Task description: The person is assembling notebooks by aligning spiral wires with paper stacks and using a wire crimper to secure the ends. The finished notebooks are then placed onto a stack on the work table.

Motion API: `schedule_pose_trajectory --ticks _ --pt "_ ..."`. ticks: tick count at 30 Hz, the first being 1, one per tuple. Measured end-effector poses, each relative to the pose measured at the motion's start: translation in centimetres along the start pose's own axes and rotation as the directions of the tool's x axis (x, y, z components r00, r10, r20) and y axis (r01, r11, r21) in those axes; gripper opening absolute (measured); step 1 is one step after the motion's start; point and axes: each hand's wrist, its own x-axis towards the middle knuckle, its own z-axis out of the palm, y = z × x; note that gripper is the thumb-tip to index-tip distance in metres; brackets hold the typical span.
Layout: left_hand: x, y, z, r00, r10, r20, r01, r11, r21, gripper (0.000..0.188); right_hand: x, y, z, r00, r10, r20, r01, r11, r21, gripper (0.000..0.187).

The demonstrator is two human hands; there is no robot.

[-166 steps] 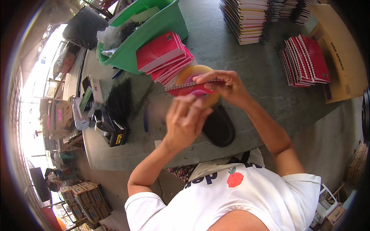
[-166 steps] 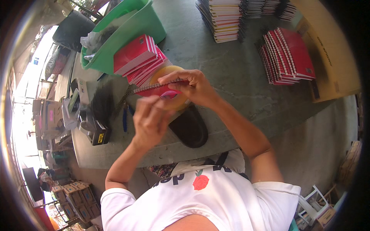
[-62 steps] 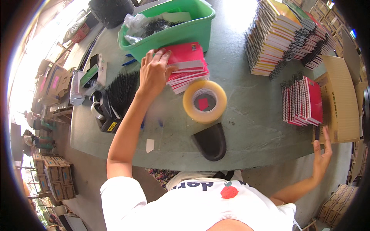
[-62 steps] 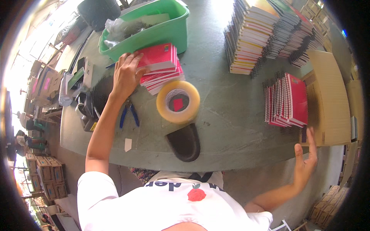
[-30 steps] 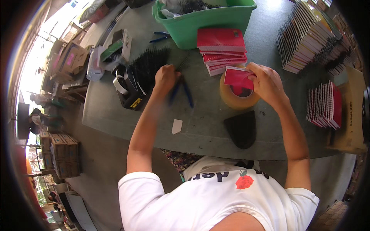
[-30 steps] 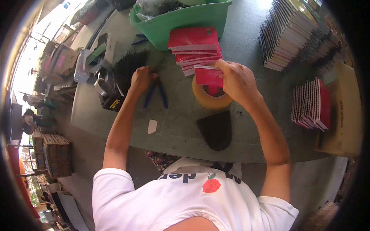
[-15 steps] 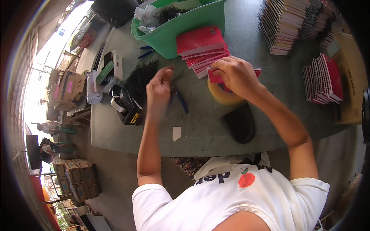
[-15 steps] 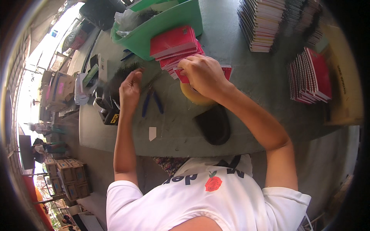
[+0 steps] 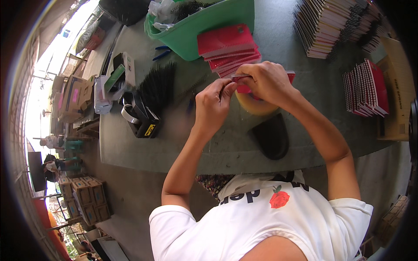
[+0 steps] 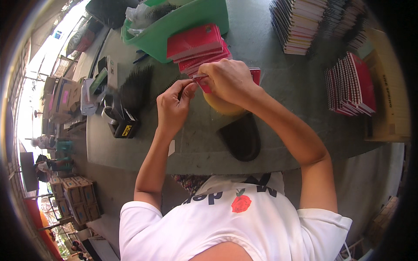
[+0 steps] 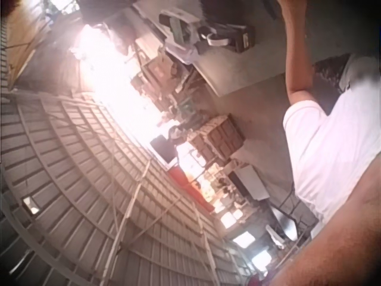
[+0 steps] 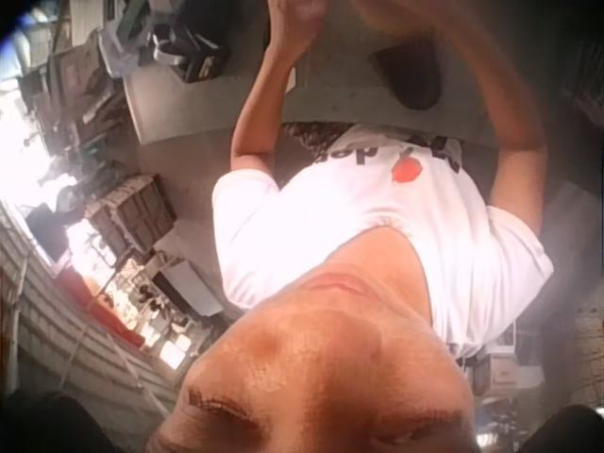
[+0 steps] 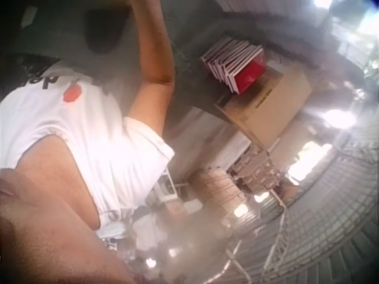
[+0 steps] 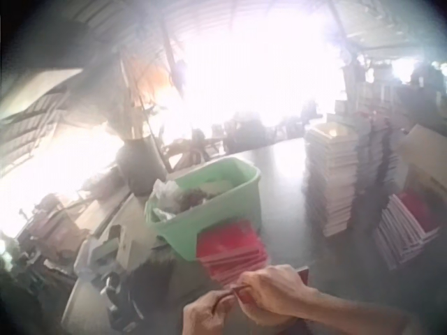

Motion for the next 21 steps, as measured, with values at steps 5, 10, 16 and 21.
schedule_pose_trajectory --ticks 5,10,16,21 --pt "0.1 0.0 0.2 0.993 0.099 -0.063 -0.088 0.984 0.158 0.020 -0.3 -0.1 -0.1 1.000 -0.001 0.003 0.001 1.000 0.015 0.010" --pt "-0.3 0.3 0.1 0.993 0.113 -0.040 -0.107 0.986 0.131 0.018 -0.2 0.0 0.0 0.999 -0.035 -0.018 0.034 0.999 -0.029 0.014" --pt "0.1 0.0 -0.2 0.996 -0.079 0.040 0.078 0.996 0.033 0.015 -0.2 0.0 -0.2 0.997 -0.069 -0.027 0.069 0.997 0.035 0.018" --pt "1.4 -1.2 0.1 0.918 0.356 -0.177 -0.305 0.916 0.260 0.021 -0.4 -0.2 -0.4 0.992 -0.126 -0.021 0.126 0.992 -0.010 0.019"
